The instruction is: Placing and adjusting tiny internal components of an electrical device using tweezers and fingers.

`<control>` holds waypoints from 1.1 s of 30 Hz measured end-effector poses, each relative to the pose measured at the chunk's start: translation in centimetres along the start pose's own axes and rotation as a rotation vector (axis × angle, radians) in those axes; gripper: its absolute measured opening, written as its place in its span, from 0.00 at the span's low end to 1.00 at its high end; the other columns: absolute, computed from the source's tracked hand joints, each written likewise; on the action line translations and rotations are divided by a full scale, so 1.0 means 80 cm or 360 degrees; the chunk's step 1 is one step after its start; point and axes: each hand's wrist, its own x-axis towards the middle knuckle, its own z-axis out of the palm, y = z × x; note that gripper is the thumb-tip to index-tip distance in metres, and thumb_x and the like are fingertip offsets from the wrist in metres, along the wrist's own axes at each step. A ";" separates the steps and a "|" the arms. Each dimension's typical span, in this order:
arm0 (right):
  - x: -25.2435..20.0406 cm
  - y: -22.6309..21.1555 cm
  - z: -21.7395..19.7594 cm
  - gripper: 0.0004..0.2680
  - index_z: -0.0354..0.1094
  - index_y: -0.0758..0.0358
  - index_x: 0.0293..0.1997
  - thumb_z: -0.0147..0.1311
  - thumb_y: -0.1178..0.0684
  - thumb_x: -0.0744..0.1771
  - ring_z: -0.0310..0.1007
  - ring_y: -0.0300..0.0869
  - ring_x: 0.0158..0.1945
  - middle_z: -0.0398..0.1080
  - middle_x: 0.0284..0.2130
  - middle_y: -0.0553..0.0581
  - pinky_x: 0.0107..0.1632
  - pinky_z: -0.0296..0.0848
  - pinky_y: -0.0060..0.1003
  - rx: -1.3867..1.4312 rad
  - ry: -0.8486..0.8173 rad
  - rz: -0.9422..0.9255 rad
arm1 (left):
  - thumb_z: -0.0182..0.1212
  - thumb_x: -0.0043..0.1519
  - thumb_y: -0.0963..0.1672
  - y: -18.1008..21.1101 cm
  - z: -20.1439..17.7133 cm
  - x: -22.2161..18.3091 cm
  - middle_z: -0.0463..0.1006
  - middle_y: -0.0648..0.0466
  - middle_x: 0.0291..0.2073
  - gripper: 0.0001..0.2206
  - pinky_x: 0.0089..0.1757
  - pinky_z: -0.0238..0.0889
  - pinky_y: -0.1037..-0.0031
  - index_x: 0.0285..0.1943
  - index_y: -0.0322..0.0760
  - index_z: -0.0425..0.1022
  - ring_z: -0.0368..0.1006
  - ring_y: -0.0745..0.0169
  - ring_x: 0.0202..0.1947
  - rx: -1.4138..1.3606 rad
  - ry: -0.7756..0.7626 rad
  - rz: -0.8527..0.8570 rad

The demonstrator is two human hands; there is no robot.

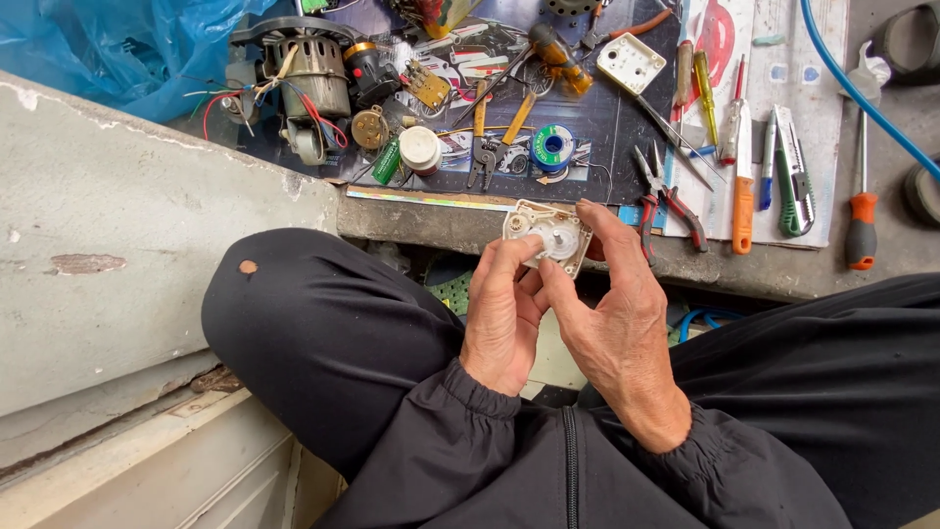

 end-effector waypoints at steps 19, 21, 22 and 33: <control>-0.002 0.016 -0.024 0.21 0.67 0.72 0.65 0.63 0.63 0.63 0.81 0.51 0.52 0.75 0.59 0.66 0.52 0.79 0.40 -0.0066 0.0157 -0.0056 | 0.62 0.62 0.44 -0.008 0.038 -0.009 0.80 0.47 0.54 0.21 0.50 0.67 0.76 0.64 0.29 0.76 0.75 0.63 0.48 0.0114 0.0248 -0.0274; -0.003 0.018 -0.026 0.21 0.68 0.73 0.65 0.63 0.63 0.64 0.81 0.49 0.49 0.77 0.57 0.64 0.50 0.79 0.38 -0.0033 0.0160 -0.0027 | 0.61 0.63 0.43 -0.011 0.036 -0.008 0.80 0.46 0.54 0.22 0.53 0.68 0.75 0.65 0.27 0.76 0.76 0.61 0.50 0.0113 0.0213 -0.0229; -0.004 0.020 -0.027 0.21 0.68 0.73 0.65 0.63 0.63 0.64 0.81 0.49 0.49 0.77 0.57 0.64 0.50 0.79 0.38 -0.0033 0.0160 -0.0029 | 0.61 0.63 0.43 -0.013 0.033 -0.007 0.80 0.46 0.54 0.22 0.53 0.68 0.75 0.65 0.27 0.76 0.76 0.61 0.50 0.0112 0.0213 -0.0227; -0.005 0.023 -0.034 0.23 0.63 0.73 0.69 0.65 0.60 0.66 0.78 0.51 0.61 0.71 0.67 0.66 0.64 0.77 0.41 0.0162 -0.0041 0.0004 | 0.63 0.64 0.40 -0.016 0.027 -0.013 0.77 0.48 0.50 0.17 0.43 0.69 0.78 0.62 0.31 0.70 0.74 0.65 0.43 0.0171 0.0073 0.0063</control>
